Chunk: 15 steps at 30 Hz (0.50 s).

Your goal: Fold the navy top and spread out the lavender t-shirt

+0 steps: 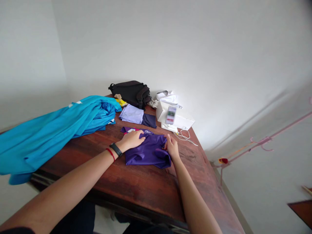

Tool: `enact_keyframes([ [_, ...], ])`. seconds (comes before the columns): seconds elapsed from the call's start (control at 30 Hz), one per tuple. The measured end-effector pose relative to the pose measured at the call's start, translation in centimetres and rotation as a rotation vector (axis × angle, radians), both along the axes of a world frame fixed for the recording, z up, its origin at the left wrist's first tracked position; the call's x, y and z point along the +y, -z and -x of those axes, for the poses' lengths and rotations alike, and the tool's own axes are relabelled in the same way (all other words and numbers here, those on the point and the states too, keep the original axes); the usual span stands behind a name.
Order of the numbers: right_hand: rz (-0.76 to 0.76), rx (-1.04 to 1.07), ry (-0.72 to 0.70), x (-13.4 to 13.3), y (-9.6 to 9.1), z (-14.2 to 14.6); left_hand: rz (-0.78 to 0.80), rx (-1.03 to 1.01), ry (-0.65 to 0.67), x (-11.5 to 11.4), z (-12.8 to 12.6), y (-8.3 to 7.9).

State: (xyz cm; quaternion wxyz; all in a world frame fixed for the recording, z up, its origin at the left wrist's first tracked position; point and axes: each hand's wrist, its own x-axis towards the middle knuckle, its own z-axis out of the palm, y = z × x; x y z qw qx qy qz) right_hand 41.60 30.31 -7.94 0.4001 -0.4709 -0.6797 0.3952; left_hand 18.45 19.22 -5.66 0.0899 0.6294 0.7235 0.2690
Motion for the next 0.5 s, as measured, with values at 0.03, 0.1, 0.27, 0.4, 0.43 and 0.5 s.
enact_keyframes([
  [0.03, -0.008, -0.042, -0.007, 0.1, 0.1, 0.0, -0.002, 0.046, 0.005, 0.0, -0.1, 0.2],
  [0.1, -0.031, -0.097, -0.015, 0.2, 0.3, 0.0, -0.034, 0.094, -0.001, -0.1, -0.2, 0.4],
  [0.27, -0.016, -0.106, 0.049, -0.1, 0.2, 0.0, -0.122, 0.057, -0.009, 0.0, 0.1, 0.3],
  [0.4, -0.070, -0.136, 0.118, -0.1, 0.1, -0.2, -0.253, 0.082, -0.011, 0.8, 0.7, 1.1],
  [0.43, -0.070, -0.128, 0.133, 0.0, 0.1, -0.2, -0.264, 0.087, -0.022, 1.1, 0.9, 1.4],
  [0.5, -0.029, -0.094, 0.147, 0.1, 0.2, -0.2, -0.236, 0.073, -0.016, 1.6, 1.4, 2.0],
])
